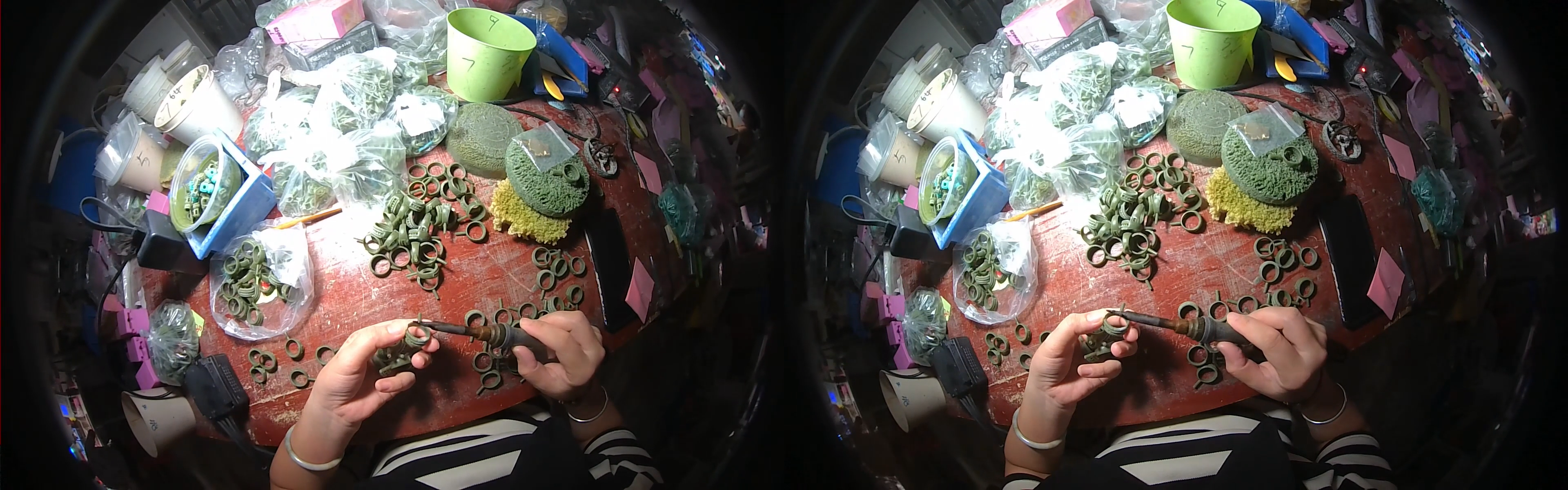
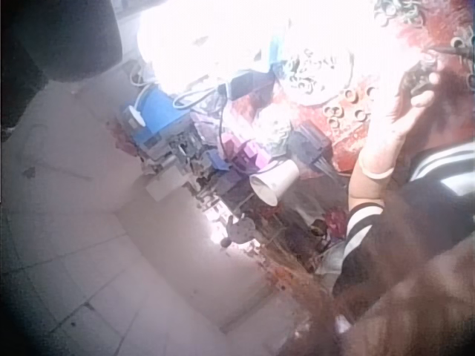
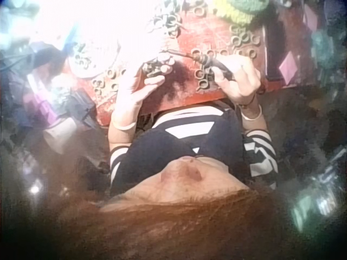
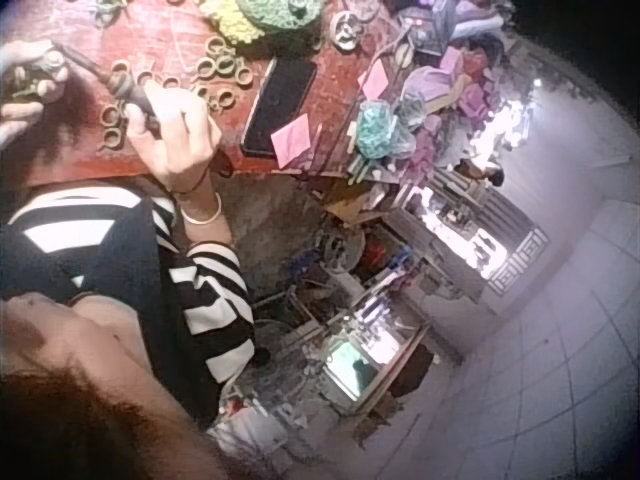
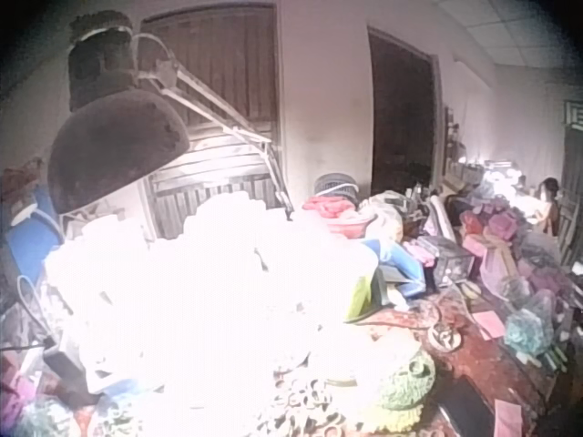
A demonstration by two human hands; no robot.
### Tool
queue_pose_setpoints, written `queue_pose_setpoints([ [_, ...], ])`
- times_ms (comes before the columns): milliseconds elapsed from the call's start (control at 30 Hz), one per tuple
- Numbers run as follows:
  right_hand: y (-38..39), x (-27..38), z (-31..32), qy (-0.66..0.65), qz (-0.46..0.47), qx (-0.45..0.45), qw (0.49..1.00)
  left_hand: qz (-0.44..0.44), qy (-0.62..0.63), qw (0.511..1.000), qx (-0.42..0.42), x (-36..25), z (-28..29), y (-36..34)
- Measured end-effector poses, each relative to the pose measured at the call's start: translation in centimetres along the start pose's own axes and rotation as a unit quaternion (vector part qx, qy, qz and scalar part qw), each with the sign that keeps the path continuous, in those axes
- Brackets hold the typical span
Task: The person solders small metal attachments onto green rings using a handheld soldering iron. They pick up the rings one by one, apply the heated tip to the metal joint, and place them back on the workbench.
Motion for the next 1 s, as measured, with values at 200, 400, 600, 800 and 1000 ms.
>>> queue_pose_setpoints([
  [200, 0.19, -0.12, -0.27, 0.0, 0.004, -0.005, 1.0, -0.002, -0.01, 1.0, -0.012, 0.0, 0.05, 0.11],
  [400, 0.16, -0.11, -0.28, 0.005, 0.004, 0.001, 1.0, -0.003, -0.018, 1.0, -0.013, -0.07, -0.17, 0.04],
  [600, -0.14, 0.04, -0.32, 0.014, 0.014, 0.002, 1.0, -0.004, -0.012, 1.0, -0.01, 0.02, 0.09, 0.08],
  [800, -0.15, 0.04, -0.36, 0.023, 0.015, 0.003, 1.0, 0.005, -0.006, 1.0, -0.008, 0.04, -0.03, 0.11],
  [1000, -0.1, 0.03, -0.31, 0.019, 0.016, 0.0, 1.0, -0.001, -0.012, 1.0, -0.015, -0.03, 0.07, 0.1],
])
Point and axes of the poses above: each hand's wrist, its own y-axis away from the middle knuckle, its own z-axis out of the back of the hand, x = y × z, the point moved 5 cm from there along -y, towards the middle knuckle, and after that the axes turned 5 degrees about x, right-handed, at the moved point
